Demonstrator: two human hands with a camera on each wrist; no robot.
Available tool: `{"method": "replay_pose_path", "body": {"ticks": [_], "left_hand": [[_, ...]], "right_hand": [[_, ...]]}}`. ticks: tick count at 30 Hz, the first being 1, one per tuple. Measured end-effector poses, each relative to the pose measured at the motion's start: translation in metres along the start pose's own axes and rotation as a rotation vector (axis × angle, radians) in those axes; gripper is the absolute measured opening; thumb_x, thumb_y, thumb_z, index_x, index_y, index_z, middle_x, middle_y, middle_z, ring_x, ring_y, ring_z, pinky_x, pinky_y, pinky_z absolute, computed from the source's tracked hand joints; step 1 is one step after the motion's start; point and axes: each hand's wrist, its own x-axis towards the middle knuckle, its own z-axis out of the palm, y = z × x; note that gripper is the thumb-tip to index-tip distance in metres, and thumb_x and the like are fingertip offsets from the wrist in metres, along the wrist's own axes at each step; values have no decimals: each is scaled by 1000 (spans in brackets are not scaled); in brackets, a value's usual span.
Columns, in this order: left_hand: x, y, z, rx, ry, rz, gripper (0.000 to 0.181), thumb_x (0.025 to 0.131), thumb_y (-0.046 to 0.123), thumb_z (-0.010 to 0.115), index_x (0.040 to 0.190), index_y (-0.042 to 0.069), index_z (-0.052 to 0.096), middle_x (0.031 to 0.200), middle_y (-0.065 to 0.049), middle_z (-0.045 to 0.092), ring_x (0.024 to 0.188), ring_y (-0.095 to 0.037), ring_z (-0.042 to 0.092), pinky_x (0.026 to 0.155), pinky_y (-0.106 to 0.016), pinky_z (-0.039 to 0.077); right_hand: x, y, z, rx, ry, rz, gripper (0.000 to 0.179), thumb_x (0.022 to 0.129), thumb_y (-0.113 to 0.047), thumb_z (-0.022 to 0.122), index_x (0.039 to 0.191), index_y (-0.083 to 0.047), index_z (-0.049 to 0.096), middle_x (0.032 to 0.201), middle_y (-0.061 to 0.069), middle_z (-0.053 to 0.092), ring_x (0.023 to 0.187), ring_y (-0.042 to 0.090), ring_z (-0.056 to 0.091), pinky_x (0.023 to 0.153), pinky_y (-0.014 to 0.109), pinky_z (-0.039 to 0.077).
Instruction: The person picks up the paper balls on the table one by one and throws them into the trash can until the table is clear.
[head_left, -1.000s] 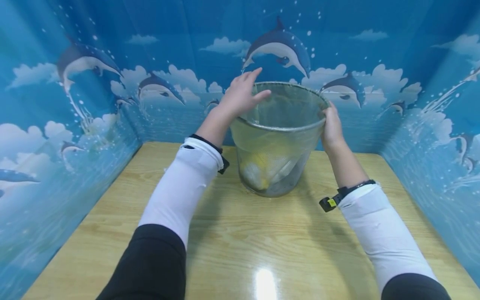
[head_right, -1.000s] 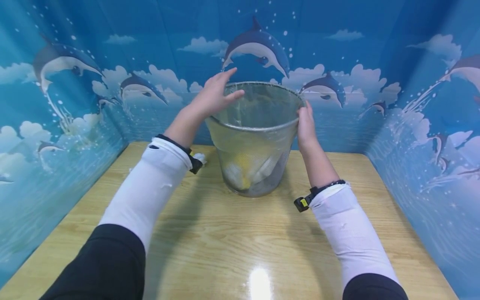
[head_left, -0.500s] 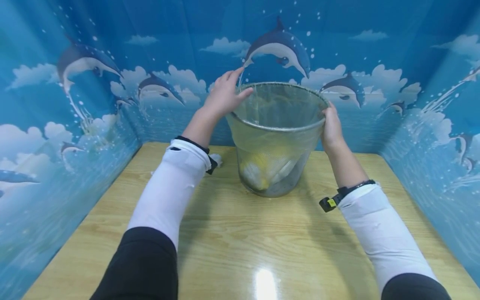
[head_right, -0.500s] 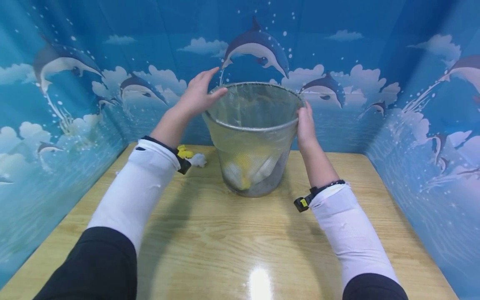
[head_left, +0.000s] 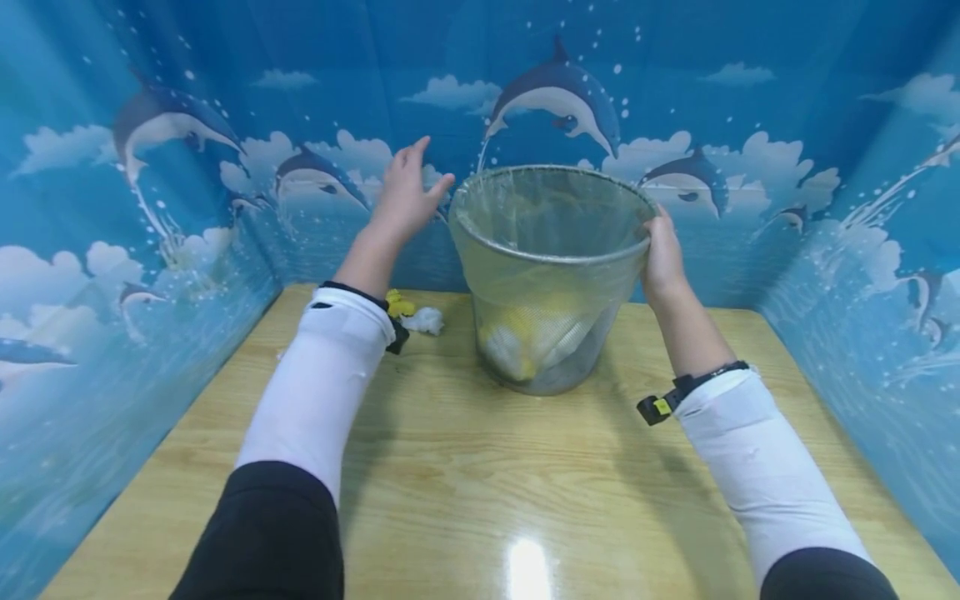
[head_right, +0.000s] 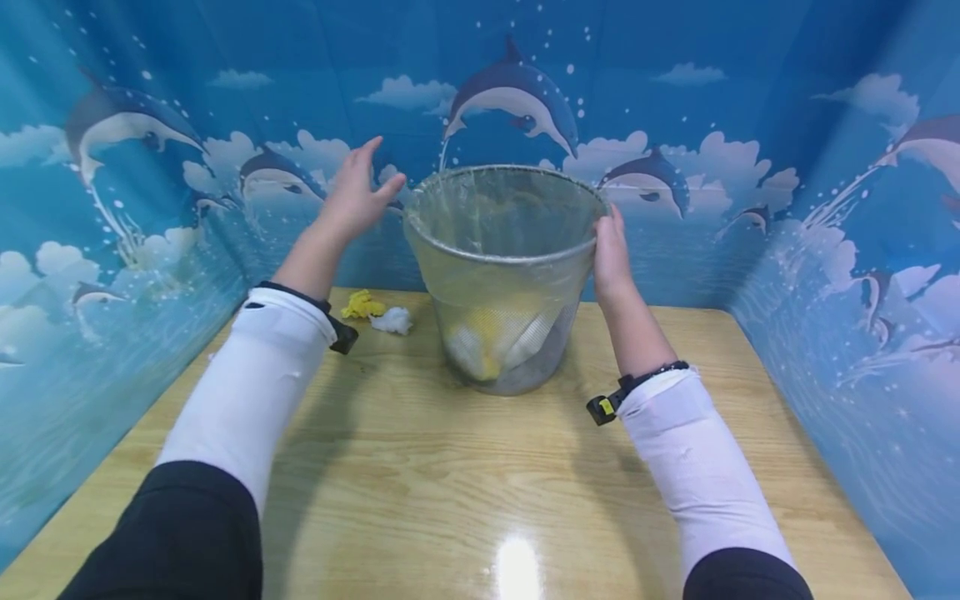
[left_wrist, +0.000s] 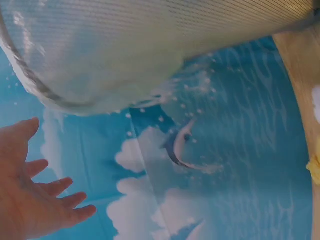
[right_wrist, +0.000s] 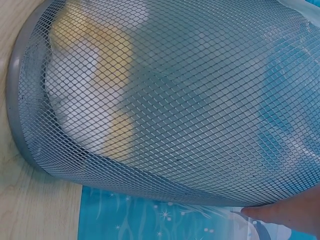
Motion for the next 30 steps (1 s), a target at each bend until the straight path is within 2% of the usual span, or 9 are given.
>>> {"method": "replay_pose_path", "body": {"ticks": [6, 14, 18, 24, 30], "left_hand": [[0, -23, -1, -49, 35, -79, 73, 100, 49, 39, 156, 30, -4, 164, -2, -1, 151, -24, 2, 120, -48, 16], [0, -57, 8, 59, -1, -108, 73, 101, 49, 34, 156, 28, -10, 163, -10, -8, 150, -34, -4, 120, -55, 6], [1, -72, 18, 96, -29, -133, 74, 101, 50, 34, 155, 27, -11, 162, -14, -12, 149, -38, -5, 119, -57, 3], [1, -88, 35, 118, -70, -136, 79, 100, 52, 33, 152, 30, -22, 159, -14, -25, 146, -41, -17, 116, -62, -5], [2, -99, 60, 150, -72, -142, 79, 100, 52, 36, 155, 26, -15, 159, -18, -22, 145, -44, -17, 114, -65, -4]], "right_hand": [[0, 0, -1, -9, -6, 8, 65, 95, -22, 17, 157, -13, -3, 164, -1, -3, 147, 20, 9, 118, 34, 12], [0, 0, 0, -23, 3, -3, 65, 94, -21, 17, 157, -12, 0, 163, 1, 0, 145, 22, 11, 118, 35, 12], [0, -1, 0, -46, 2, 6, 65, 94, -21, 17, 157, -14, -1, 164, -1, -2, 147, 20, 9, 119, 37, 10], [-1, -1, -1, -52, 3, 18, 66, 95, -23, 17, 157, -14, -2, 164, -2, -4, 148, 19, 5, 119, 37, 10], [-1, -1, -1, -55, 7, 4, 66, 94, -23, 17, 157, -13, 0, 163, 0, -1, 146, 22, 10, 118, 37, 12]]}}
